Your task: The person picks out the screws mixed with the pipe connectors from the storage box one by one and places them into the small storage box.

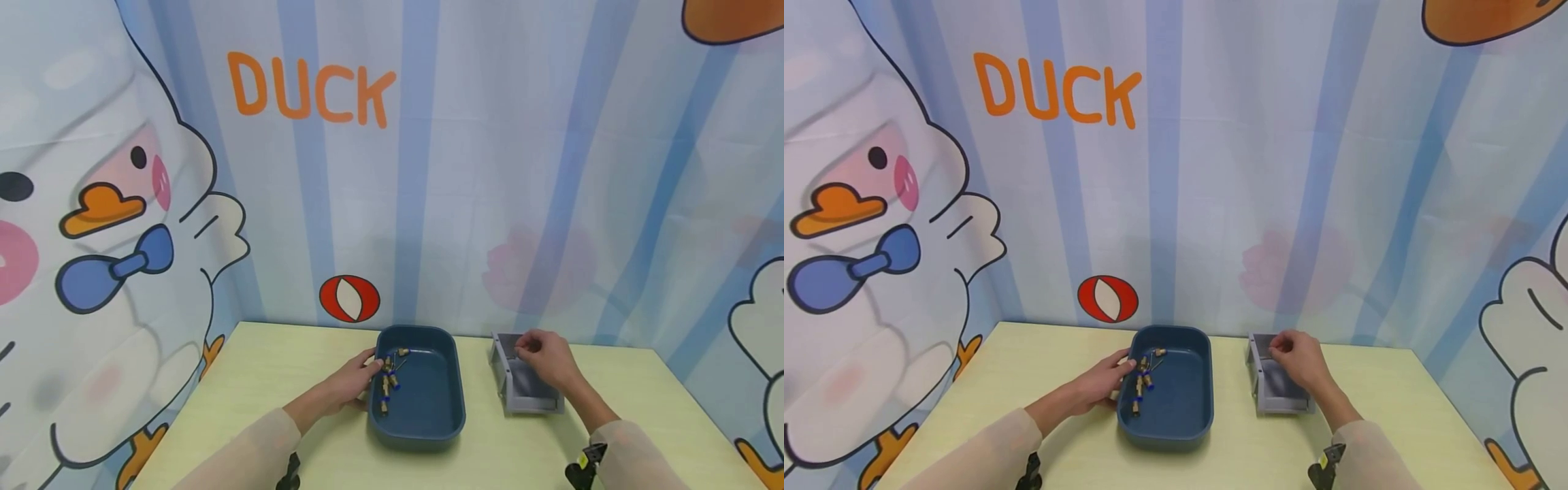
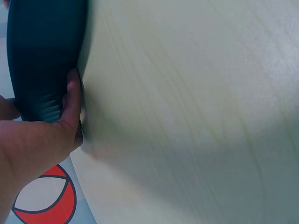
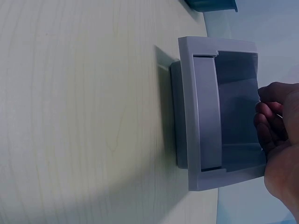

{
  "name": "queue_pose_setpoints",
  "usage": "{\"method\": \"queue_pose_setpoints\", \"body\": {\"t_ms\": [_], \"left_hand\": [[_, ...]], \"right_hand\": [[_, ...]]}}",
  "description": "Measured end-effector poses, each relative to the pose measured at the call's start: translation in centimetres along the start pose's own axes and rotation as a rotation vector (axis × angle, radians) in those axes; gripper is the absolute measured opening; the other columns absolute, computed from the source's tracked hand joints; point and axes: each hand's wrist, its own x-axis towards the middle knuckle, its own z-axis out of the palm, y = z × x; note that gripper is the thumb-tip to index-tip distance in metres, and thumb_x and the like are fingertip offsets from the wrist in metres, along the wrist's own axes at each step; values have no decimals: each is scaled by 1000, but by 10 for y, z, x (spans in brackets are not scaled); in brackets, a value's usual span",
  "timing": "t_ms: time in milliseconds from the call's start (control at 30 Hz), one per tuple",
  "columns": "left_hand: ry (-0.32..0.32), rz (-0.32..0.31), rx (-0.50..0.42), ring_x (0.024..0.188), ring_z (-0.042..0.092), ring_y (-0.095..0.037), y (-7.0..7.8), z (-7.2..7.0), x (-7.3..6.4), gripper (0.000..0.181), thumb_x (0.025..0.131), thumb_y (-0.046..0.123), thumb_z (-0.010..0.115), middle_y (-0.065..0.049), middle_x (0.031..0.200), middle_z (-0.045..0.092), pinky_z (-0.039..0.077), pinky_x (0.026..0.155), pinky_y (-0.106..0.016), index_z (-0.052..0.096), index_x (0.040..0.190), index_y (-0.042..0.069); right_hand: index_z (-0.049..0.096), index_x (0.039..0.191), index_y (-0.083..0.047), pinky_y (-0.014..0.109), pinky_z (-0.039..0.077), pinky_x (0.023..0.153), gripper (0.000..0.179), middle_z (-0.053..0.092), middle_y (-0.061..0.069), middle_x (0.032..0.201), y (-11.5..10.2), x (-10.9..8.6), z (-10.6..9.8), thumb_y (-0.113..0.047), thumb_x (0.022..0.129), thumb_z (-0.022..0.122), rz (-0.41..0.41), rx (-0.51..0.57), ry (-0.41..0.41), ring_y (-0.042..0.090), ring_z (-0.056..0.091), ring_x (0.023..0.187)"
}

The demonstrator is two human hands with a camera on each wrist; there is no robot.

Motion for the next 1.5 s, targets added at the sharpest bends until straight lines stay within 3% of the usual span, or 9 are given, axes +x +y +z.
{"method": "queue_pose_setpoints", "body": {"t_ms": [733, 1500], "left_hand": [[7, 3, -11, 133, 55, -50, 1, 0, -1, 59, 116, 34, 43, -25, 150, 52, 60, 88, -64, 27, 167, 11], [8, 17, -14, 131, 58, -49, 4, 1, -4, 59, 116, 32, 44, -26, 148, 53, 60, 86, -64, 27, 167, 9]], "right_hand": [[76, 105, -2, 36, 54, 72, 11, 72, 6, 94, -5, 2, -5, -11, 100, 73, -28, 21, -31, 20, 65, 86], [76, 104, -4, 35, 56, 74, 10, 73, 5, 94, -48, 14, 11, -13, 100, 73, -97, 123, -38, 19, 67, 88]]}}
